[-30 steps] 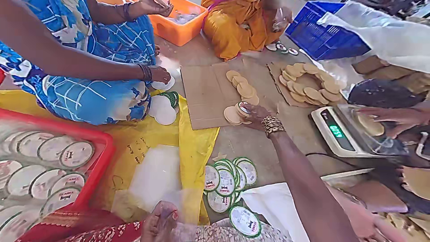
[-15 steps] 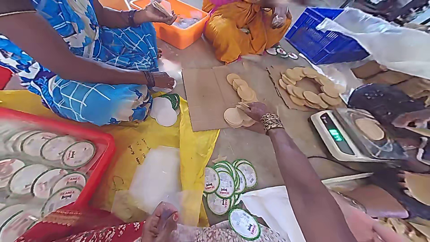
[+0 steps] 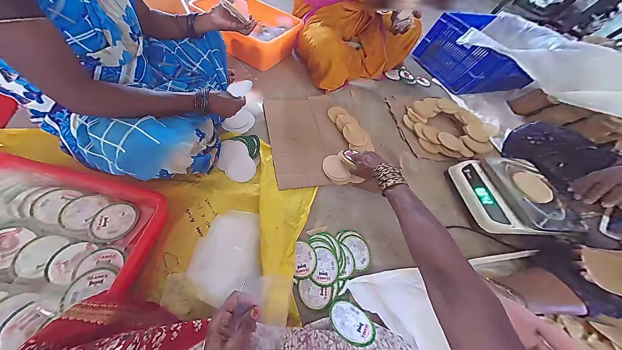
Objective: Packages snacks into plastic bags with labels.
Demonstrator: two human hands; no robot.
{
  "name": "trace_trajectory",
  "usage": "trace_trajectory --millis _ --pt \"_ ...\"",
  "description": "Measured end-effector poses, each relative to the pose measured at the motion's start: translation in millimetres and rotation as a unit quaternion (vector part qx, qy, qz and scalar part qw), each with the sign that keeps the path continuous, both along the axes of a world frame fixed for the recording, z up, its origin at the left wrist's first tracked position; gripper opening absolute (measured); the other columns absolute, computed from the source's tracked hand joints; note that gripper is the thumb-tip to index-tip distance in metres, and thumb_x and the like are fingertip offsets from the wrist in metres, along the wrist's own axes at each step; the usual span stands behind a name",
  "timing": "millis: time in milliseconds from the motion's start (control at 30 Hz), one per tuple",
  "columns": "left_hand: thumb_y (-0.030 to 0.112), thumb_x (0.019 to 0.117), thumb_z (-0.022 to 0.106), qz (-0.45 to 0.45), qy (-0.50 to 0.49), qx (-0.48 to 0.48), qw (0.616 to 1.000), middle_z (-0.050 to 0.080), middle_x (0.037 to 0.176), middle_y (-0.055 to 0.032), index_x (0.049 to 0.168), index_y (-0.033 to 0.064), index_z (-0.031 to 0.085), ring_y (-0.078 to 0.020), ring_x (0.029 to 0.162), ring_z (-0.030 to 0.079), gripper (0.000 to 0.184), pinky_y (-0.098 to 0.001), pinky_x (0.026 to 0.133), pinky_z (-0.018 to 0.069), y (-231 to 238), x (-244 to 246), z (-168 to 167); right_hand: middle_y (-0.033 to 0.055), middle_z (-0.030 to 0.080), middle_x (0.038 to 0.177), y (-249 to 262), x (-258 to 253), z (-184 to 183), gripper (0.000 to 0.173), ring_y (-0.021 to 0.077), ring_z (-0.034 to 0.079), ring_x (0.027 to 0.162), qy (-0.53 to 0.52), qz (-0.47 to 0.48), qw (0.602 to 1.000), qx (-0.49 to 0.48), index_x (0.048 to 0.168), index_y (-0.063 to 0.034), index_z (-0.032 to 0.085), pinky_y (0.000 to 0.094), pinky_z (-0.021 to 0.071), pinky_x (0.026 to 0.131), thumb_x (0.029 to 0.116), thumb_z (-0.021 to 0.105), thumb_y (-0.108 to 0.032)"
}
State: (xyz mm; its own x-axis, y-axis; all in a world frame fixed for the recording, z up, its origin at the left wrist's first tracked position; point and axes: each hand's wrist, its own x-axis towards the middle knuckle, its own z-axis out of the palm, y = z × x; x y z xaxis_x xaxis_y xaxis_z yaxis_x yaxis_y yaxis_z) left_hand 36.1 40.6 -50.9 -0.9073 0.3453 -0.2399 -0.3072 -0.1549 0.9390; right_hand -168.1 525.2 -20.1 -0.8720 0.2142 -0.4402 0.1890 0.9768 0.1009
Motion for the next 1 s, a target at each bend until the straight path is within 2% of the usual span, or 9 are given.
trace_trajectory --millis 200,300,367,500,567,700,800,900,1000 --pt "-0.005 0.0942 0.060 0.008 -0.004 0.000 1.000 0.069 0.085 0.0061 0.102 0.0081 0.065 -0.0036 0.073 0.064 0.016 -0.0232 0.069 0.0558 -0.4 0.6 0.9 0.0331 0.067 0.114 -12.2 23.0 25.6 0.027 0.0522 0.063 0.113 0.161 -0.177 0.970 -0.043 0.120 0.0046 0.066 0.0695 0.0466 0.094 0.0997 0.060 -0.011" --pt "-0.004 0.0946 0.060 0.010 0.000 0.003 1.000 0.071 0.086 0.0068 0.103 0.0091 0.065 -0.0033 0.076 0.066 0.016 -0.0228 0.072 0.0566 -0.9 0.3 3.2 0.0353 0.067 0.109 -23.4 54.5 41.8 0.027 0.0531 0.063 0.109 0.241 -0.237 0.939 -0.068 0.112 0.0093 0.067 0.0694 0.0455 0.094 0.1005 0.059 -0.014" --pt "-0.004 0.0942 0.060 0.013 0.005 0.005 1.000 0.071 0.087 0.0071 0.102 0.0095 0.065 -0.0039 0.077 0.067 0.016 -0.0231 0.073 0.0573 0.4 0.1 5.8 0.0355 0.066 0.108 -42.0 85.6 52.6 0.031 0.0516 0.063 0.109 0.233 -0.258 0.934 -0.083 0.108 0.0112 0.068 0.0680 0.0441 0.095 0.1000 0.060 -0.018" --pt "-0.006 0.0925 0.060 0.012 0.007 -0.001 1.000 0.071 0.087 0.0071 0.102 0.0087 0.065 -0.0036 0.076 0.066 0.018 -0.0238 0.073 0.0573 1.6 2.6 8.2 0.0307 0.063 0.128 -83.5 130.4 38.9 0.040 0.0468 0.058 0.124 0.069 -0.236 0.966 -0.076 0.130 0.0038 0.063 0.0644 0.0429 0.103 0.0985 0.061 -0.021" --pt "-0.005 0.0928 0.060 0.006 0.014 -0.010 1.000 0.071 0.087 0.0062 0.101 0.0081 0.065 -0.0042 0.076 0.066 0.016 -0.0232 0.072 0.0569 2.2 3.6 8.4 0.0281 0.064 0.128 -89.0 135.1 23.5 0.045 0.0447 0.059 0.124 0.034 -0.231 0.969 -0.082 0.133 0.0007 0.062 0.0636 0.0444 0.101 0.0948 0.067 -0.023" --pt "-0.003 0.0914 0.061 0.019 0.028 -0.024 0.999 0.071 0.087 0.0043 0.100 0.0057 0.065 -0.0054 0.078 0.067 0.012 -0.0239 0.072 0.0577 2.7 3.0 7.8 0.0228 0.069 0.122 -88.9 137.2 20.3 0.036 0.0402 0.063 0.119 0.134 -0.250 0.948 -0.145 0.123 -0.0049 0.071 0.0633 0.0450 0.101 0.0910 0.072 -0.022" --pt "-0.003 0.0890 0.064 0.043 0.041 -0.010 0.998 0.071 0.088 0.0038 0.108 0.0032 0.064 -0.0066 0.081 0.068 0.020 -0.0259 0.077 0.0591 4.3 0.1 6.5 0.0259 0.070 0.104 -101.0 148.8 12.7 0.028 0.0429 0.066 0.102 0.247 -0.259 0.918 -0.170 0.108 0.0034 0.071 0.0638 0.0475 0.091 0.0901 0.075 -0.018" --pt "0.002 0.0856 0.068 0.034 0.045 -0.043 0.997 0.069 0.083 0.0033 0.119 -0.0024 0.065 -0.0066 0.077 0.067 0.034 -0.0252 0.075 0.0578 4.7 0.2 4.4 0.0282 0.067 0.122 -109.5 154.5 -4.5 0.039 0.0445 0.062 0.119 0.158 -0.271 0.937 -0.154 0.129 0.0023 0.064 0.0617 0.0447 0.103 0.0956 0.067 -0.018" --pt "0.008 0.0875 0.071 0.014 0.063 -0.067 0.996 0.074 0.089 0.0002 0.101 0.0029 0.076 -0.0070 0.082 0.069 0.016 -0.0241 0.078 0.0584 1.8 -0.1 1.9 0.0287 0.068 0.121 -113.6 157.9 -6.1 0.037 0.0438 0.063 0.119 0.181 -0.271 0.930 -0.170 0.126 0.0037 0.067 0.0618 0.0439 0.104 0.0944 0.069 -0.017"
